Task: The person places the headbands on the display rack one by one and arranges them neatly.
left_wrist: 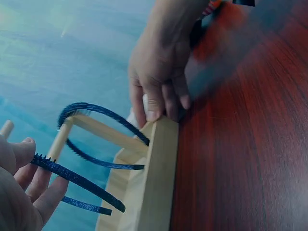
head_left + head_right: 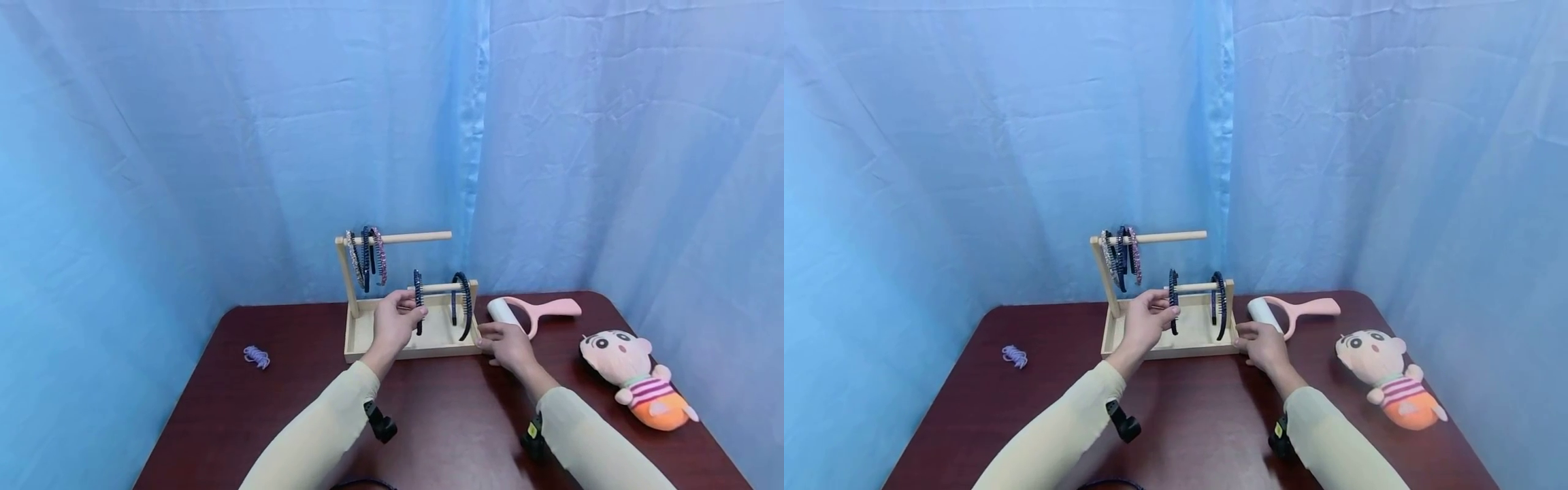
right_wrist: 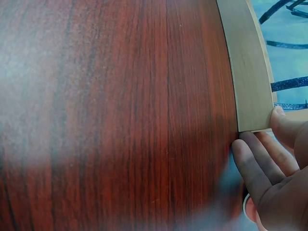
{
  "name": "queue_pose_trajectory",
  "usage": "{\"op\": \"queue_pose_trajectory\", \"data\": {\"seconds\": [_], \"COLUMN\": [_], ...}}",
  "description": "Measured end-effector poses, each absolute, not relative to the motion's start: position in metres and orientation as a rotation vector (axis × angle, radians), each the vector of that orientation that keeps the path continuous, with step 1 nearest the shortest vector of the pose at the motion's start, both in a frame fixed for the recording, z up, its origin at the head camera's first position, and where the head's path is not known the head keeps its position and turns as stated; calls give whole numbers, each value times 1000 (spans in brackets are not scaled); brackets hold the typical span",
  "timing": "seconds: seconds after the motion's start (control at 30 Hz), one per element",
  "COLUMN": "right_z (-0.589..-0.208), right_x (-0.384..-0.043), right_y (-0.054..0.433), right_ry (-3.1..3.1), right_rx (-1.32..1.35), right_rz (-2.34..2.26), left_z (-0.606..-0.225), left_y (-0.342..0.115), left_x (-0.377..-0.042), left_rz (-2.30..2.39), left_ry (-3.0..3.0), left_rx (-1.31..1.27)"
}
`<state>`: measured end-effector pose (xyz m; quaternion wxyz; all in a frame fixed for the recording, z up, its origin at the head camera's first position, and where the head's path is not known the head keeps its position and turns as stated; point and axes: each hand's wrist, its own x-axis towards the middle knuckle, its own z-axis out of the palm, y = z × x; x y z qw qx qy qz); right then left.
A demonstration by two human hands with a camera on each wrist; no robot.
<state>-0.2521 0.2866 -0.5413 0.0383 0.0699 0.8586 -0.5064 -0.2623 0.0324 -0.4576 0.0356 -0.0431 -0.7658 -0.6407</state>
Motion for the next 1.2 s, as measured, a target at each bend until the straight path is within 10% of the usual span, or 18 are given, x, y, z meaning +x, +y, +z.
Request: {"op": "queue_pose_trajectory", "data": {"seconds": [1.2], "right_z": [-541], "right_x": [-253], "right_y": [285], "right_ry": [2606], "right_rx": [272], "right_rz": [-1569], "left_z": [-473], "left_y": [97], "left_x": [-286], "left_rz": [-2039], "left_ry": [-2396], "left_rx": [-92]}}
